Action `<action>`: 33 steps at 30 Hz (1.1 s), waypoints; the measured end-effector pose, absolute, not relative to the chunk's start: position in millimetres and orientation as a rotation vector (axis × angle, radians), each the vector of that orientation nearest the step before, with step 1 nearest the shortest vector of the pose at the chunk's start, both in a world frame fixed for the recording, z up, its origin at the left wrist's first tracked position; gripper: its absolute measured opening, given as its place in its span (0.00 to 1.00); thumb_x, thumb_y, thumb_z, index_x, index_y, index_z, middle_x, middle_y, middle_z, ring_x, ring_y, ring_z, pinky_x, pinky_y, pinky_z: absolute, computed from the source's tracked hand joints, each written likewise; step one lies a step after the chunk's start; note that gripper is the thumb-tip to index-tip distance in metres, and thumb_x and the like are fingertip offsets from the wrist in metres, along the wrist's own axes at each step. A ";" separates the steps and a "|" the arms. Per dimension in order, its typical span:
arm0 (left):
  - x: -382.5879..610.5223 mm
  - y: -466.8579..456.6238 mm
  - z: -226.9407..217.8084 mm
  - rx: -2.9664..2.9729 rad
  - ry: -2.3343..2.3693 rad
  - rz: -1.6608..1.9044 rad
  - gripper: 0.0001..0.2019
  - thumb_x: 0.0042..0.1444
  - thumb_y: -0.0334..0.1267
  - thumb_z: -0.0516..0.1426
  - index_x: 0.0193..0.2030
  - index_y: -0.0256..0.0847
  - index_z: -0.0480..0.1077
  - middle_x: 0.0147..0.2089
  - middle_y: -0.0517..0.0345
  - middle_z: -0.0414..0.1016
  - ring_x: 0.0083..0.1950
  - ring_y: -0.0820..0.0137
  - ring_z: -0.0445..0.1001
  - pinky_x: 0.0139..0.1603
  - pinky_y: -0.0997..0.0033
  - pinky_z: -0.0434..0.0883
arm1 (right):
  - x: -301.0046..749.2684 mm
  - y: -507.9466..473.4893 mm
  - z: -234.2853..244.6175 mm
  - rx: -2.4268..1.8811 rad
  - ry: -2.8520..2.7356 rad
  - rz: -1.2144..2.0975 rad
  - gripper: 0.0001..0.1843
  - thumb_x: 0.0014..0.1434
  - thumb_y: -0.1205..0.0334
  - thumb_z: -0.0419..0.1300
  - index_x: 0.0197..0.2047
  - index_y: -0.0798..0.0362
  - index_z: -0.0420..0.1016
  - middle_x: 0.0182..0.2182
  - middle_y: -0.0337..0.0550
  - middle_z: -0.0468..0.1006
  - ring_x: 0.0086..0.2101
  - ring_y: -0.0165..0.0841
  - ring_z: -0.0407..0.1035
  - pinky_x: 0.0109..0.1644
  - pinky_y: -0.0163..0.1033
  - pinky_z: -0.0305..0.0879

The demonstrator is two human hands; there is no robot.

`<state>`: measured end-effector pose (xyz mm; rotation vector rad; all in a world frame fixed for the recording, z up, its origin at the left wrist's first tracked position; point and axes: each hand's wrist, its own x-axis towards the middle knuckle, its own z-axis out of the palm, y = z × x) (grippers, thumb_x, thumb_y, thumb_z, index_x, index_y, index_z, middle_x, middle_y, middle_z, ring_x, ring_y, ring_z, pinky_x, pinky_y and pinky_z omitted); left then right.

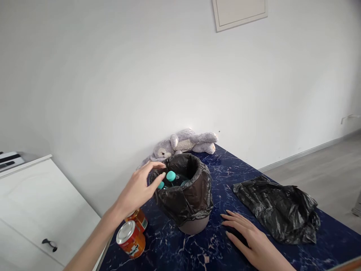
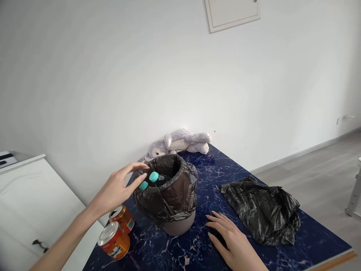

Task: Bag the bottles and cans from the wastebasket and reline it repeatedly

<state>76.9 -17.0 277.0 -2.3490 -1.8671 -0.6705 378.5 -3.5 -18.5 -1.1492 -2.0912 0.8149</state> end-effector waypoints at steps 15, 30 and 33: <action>-71.5 -33.4 210.7 -2.076 -2.541 -0.239 0.41 0.50 0.74 0.58 0.59 0.43 0.76 0.62 0.37 0.83 0.60 0.41 0.83 0.53 0.52 0.81 | 377.4 -2.9 -21.2 -1.142 -2.072 0.809 0.26 0.75 0.37 0.54 0.64 0.38 0.81 0.72 0.37 0.71 0.73 0.52 0.60 0.74 0.60 0.66; -11.1 -34.2 287.2 -1.648 -1.897 -1.269 0.37 0.64 0.67 0.57 0.70 0.47 0.61 0.67 0.43 0.75 0.61 0.51 0.80 0.63 0.51 0.75 | 377.5 -3.2 -20.1 -1.147 -2.094 0.788 0.26 0.74 0.36 0.54 0.63 0.38 0.81 0.71 0.37 0.72 0.72 0.52 0.62 0.73 0.61 0.68; 28.2 -33.5 303.3 -1.919 -1.795 -1.316 0.34 0.63 0.64 0.61 0.68 0.49 0.64 0.67 0.45 0.77 0.67 0.52 0.77 0.67 0.50 0.73 | 377.6 -3.5 -20.7 -1.162 -2.118 0.802 0.27 0.75 0.36 0.52 0.65 0.38 0.80 0.72 0.36 0.70 0.73 0.52 0.60 0.74 0.61 0.66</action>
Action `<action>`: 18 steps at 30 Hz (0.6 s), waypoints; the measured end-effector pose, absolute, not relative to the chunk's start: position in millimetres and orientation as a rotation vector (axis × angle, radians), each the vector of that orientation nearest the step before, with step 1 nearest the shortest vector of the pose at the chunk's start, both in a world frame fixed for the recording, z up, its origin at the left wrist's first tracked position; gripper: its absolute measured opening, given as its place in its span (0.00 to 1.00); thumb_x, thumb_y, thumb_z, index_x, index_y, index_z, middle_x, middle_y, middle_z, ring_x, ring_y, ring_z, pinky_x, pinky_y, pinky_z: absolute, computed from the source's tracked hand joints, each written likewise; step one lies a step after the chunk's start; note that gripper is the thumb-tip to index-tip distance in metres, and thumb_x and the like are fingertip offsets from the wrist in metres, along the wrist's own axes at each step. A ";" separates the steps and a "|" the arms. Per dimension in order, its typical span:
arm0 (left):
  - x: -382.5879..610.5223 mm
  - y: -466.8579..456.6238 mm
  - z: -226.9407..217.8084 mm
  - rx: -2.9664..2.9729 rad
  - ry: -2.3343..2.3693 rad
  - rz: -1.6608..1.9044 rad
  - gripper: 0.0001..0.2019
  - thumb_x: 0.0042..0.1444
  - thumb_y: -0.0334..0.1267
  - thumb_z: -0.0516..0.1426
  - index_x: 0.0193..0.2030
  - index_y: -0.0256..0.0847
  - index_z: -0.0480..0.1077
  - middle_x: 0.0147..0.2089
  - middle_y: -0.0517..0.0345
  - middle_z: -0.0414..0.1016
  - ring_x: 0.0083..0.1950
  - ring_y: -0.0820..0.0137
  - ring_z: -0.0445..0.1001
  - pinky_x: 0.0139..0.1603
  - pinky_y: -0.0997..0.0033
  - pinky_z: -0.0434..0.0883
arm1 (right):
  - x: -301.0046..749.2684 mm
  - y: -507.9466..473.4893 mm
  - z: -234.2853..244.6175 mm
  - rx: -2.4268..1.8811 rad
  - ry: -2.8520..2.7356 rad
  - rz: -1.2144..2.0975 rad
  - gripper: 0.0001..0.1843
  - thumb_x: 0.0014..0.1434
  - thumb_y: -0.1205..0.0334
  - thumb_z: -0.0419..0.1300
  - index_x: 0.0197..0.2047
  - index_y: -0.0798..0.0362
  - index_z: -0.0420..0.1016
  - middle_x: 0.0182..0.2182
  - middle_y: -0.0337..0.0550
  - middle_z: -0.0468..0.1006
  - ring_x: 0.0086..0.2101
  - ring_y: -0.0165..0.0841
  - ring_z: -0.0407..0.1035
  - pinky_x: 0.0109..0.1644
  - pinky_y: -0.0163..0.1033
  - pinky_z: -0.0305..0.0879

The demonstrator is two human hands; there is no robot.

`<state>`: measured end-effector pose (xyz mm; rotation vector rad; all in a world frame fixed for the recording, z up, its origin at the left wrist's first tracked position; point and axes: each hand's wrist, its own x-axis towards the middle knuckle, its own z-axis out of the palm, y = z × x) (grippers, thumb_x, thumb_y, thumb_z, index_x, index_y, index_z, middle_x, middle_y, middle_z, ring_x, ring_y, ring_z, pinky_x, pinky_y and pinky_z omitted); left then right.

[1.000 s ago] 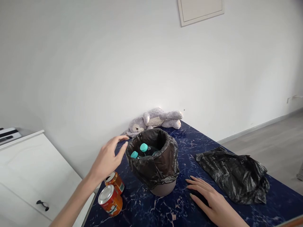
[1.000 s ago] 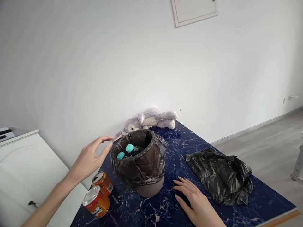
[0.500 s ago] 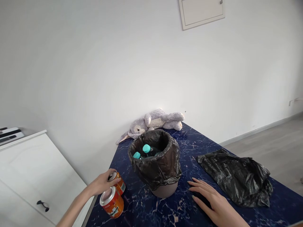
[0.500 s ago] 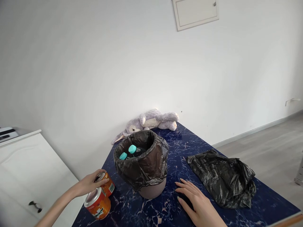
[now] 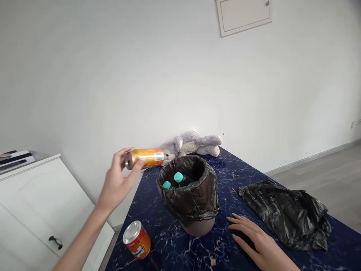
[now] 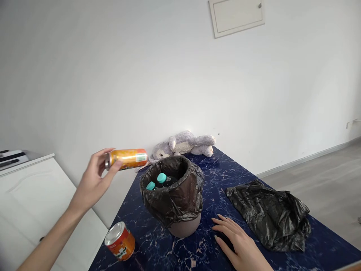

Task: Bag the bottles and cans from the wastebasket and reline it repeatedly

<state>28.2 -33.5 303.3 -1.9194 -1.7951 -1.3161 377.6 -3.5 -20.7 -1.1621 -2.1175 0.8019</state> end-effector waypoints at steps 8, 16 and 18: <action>62.9 6.0 287.5 -2.304 -2.063 -0.781 0.46 0.61 0.66 0.63 0.76 0.49 0.49 0.71 0.37 0.74 0.72 0.45 0.73 0.69 0.40 0.71 | 377.2 -1.6 -18.2 -1.162 -2.141 0.811 0.27 0.75 0.36 0.51 0.65 0.37 0.80 0.72 0.35 0.69 0.73 0.51 0.60 0.74 0.60 0.66; 43.0 13.1 279.5 -2.278 -2.010 -0.882 0.32 0.71 0.65 0.49 0.72 0.49 0.57 0.75 0.42 0.70 0.75 0.53 0.70 0.70 0.49 0.72 | 378.6 -3.0 -19.6 -1.146 -2.119 0.836 0.26 0.75 0.37 0.52 0.65 0.37 0.80 0.72 0.36 0.70 0.73 0.52 0.59 0.74 0.61 0.66; 28.8 6.9 279.6 -2.206 -2.079 -0.812 0.32 0.70 0.67 0.47 0.68 0.46 0.64 0.75 0.42 0.70 0.75 0.50 0.68 0.70 0.48 0.71 | 378.3 -3.3 -19.2 -1.146 -2.106 0.859 0.26 0.75 0.37 0.53 0.65 0.37 0.80 0.72 0.36 0.70 0.73 0.53 0.59 0.75 0.61 0.65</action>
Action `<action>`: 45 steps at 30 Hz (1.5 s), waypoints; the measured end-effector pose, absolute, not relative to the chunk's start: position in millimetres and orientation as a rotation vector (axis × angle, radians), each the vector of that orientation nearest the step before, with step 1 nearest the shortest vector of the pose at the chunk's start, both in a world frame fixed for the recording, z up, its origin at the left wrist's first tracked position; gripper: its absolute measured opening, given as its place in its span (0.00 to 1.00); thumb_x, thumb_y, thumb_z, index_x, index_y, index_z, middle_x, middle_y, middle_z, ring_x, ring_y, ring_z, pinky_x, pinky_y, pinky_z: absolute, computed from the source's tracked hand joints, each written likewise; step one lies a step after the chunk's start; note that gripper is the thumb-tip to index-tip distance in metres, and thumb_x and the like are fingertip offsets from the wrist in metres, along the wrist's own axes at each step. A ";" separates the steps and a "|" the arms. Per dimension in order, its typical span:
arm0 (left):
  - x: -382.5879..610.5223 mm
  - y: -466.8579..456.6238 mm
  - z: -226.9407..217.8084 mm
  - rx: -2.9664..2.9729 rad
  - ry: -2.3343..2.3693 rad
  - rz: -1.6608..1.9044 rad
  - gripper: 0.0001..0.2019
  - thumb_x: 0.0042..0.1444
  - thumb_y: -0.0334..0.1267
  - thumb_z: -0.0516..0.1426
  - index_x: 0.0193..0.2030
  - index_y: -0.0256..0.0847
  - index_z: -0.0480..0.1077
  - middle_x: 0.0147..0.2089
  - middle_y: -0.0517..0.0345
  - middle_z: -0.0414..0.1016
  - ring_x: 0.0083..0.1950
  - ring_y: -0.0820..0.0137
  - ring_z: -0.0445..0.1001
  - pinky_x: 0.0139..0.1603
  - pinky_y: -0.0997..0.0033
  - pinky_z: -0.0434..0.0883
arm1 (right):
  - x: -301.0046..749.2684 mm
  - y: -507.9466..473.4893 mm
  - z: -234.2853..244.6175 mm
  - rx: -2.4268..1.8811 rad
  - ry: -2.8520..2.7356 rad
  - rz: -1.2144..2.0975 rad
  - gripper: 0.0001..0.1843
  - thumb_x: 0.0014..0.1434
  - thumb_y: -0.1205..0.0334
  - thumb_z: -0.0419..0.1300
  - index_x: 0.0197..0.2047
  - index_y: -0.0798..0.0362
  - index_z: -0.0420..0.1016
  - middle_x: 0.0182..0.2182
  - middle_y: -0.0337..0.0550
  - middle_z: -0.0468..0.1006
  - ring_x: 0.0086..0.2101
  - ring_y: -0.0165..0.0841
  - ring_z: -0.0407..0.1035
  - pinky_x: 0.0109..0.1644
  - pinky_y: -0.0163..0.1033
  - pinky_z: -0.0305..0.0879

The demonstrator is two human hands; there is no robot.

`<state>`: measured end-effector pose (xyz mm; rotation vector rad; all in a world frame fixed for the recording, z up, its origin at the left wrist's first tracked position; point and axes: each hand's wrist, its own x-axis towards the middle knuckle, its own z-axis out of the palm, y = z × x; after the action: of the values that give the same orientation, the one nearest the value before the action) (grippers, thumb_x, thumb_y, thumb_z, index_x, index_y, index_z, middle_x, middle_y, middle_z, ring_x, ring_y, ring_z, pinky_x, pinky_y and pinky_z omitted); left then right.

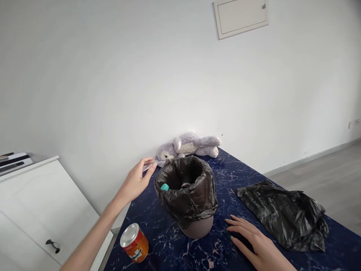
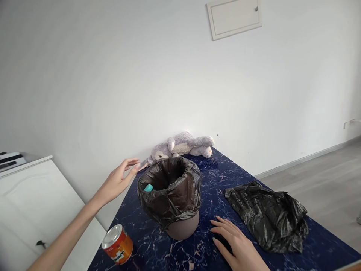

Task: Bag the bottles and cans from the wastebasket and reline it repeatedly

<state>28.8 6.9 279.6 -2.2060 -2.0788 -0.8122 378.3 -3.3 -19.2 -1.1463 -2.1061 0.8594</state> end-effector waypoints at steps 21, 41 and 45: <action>-18.5 -56.2 269.4 -1.766 -2.180 -0.656 0.38 0.61 0.66 0.59 0.72 0.49 0.65 0.68 0.45 0.77 0.61 0.46 0.81 0.54 0.54 0.78 | 377.0 -4.3 -15.2 -1.163 -2.034 0.971 0.29 0.74 0.34 0.52 0.65 0.37 0.80 0.74 0.35 0.68 0.75 0.53 0.55 0.78 0.63 0.58; 19.5 3.9 257.5 -2.064 -2.394 -1.405 0.36 0.60 0.73 0.58 0.61 0.45 0.70 0.71 0.40 0.73 0.75 0.46 0.68 0.74 0.47 0.64 | 377.0 -3.5 -15.9 -1.190 -2.115 0.917 0.29 0.75 0.36 0.49 0.66 0.40 0.78 0.75 0.38 0.66 0.75 0.49 0.56 0.77 0.57 0.62; -1.5 11.4 233.7 -2.109 -2.720 -1.469 0.44 0.50 0.80 0.60 0.56 0.41 0.76 0.61 0.36 0.81 0.63 0.44 0.79 0.64 0.49 0.75 | 376.7 -3.9 -14.8 -1.187 -2.097 0.919 0.28 0.75 0.36 0.49 0.65 0.39 0.79 0.74 0.37 0.68 0.75 0.49 0.57 0.77 0.56 0.62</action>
<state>-1.5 11.4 233.7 -2.1089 -2.7202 -1.4693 376.7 -3.9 -14.8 -1.1867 -2.0973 0.9195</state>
